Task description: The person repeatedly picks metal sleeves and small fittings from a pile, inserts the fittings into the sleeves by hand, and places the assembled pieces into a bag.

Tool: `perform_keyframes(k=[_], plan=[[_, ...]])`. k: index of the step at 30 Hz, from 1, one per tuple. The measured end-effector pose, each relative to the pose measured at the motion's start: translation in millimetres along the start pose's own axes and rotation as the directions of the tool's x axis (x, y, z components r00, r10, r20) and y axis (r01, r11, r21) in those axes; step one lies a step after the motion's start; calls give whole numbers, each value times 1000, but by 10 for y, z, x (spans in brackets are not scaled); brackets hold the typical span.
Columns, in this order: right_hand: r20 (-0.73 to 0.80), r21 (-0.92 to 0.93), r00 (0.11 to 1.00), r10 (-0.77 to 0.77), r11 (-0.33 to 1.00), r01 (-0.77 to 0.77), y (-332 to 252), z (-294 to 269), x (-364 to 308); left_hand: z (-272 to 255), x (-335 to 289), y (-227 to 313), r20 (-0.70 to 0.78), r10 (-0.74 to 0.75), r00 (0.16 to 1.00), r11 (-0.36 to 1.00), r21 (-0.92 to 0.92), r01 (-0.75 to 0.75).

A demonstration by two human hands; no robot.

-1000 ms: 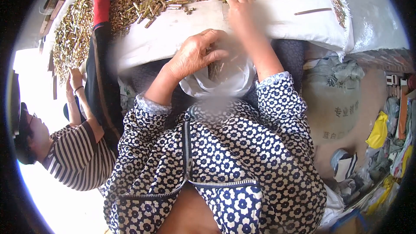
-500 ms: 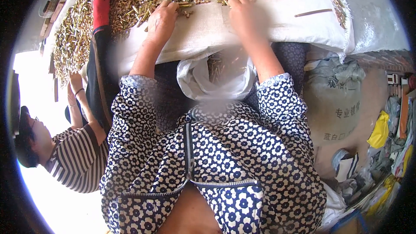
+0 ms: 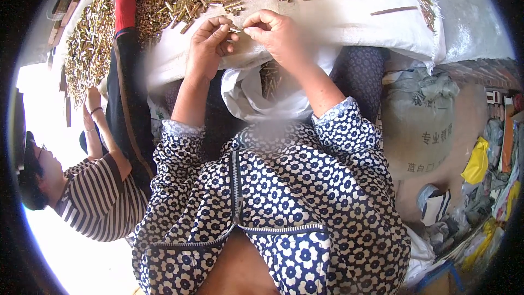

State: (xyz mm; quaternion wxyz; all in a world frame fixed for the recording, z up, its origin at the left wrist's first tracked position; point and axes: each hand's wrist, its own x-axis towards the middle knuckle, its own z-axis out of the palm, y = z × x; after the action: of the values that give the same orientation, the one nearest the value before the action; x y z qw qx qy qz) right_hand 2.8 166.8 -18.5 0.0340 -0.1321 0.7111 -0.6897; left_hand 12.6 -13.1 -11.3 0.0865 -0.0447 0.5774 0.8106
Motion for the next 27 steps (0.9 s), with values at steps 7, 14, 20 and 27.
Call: perform_keyframes(k=[7, 14, 20, 27], plan=[[25, 79, 997, 72, 994, -73, 55, 24, -39, -37, -16, -128, 12, 17, 1000, 995, -102, -16], [14, 48, 999, 49, 998, -49, 69, 31, -57, -28, -26, -148, 35, 19, 999, 991, -132, -14], [-8, -133, 994, -106, 986, 104, 63, 5, -55, 77, -34, -115, 14, 95, 995, 995, -42, -94], [81, -563, 984, -160, 807, 178, 72, -80, -26, 181, 13, -295, 208, 354, 912, 532, 757, -379]])
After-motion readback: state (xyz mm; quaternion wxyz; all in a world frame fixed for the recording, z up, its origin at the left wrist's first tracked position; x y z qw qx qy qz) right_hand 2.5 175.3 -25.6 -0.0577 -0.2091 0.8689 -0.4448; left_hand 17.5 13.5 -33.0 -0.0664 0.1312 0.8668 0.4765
